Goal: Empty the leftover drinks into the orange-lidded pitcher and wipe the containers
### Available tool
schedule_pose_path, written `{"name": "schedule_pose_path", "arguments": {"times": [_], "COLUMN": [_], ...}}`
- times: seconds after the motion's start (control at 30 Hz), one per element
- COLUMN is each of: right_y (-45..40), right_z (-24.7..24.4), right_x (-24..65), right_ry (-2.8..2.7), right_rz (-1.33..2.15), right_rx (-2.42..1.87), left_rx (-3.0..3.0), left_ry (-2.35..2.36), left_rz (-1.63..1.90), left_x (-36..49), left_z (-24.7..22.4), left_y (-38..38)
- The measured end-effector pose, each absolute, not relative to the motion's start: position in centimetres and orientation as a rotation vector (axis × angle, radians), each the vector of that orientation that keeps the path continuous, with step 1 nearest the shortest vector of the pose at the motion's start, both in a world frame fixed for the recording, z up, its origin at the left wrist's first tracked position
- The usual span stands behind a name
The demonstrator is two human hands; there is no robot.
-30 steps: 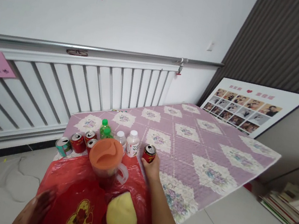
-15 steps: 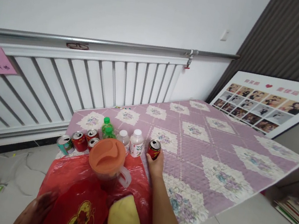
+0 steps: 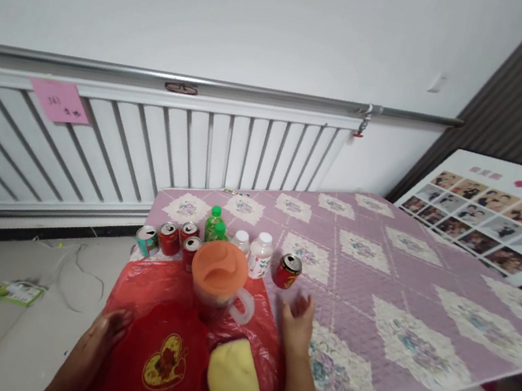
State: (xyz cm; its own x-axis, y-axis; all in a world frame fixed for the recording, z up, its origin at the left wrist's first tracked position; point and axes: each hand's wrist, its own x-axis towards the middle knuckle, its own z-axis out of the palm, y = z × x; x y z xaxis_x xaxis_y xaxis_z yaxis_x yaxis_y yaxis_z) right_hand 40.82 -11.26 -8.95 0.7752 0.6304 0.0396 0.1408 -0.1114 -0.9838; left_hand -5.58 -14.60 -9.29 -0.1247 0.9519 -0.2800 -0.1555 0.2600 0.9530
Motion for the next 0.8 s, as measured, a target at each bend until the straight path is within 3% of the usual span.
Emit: {"name": "schedule_pose_path", "arguments": {"times": [0.43,0.63,0.8], "right_y": [-23.1,-27.4,-28.8], "right_z": [-3.5,-4.1,-4.2], "right_x": [32.5,26.7,25.2], "right_ry": [-0.597,-0.771,-0.979], "right_rz": [0.450,0.423,0.476], "right_rx": [-1.727,-1.729,-1.639], "left_rx": [0.589,0.487,0.733], "left_ry": [1.154,1.043,1.091], "left_rz": [1.221,1.241,1.243], "left_x": [-5.1,-6.2,-6.4], "left_z": [-6.8,-5.9,-4.1], "left_y": [-14.6,-14.3,-12.2]}}
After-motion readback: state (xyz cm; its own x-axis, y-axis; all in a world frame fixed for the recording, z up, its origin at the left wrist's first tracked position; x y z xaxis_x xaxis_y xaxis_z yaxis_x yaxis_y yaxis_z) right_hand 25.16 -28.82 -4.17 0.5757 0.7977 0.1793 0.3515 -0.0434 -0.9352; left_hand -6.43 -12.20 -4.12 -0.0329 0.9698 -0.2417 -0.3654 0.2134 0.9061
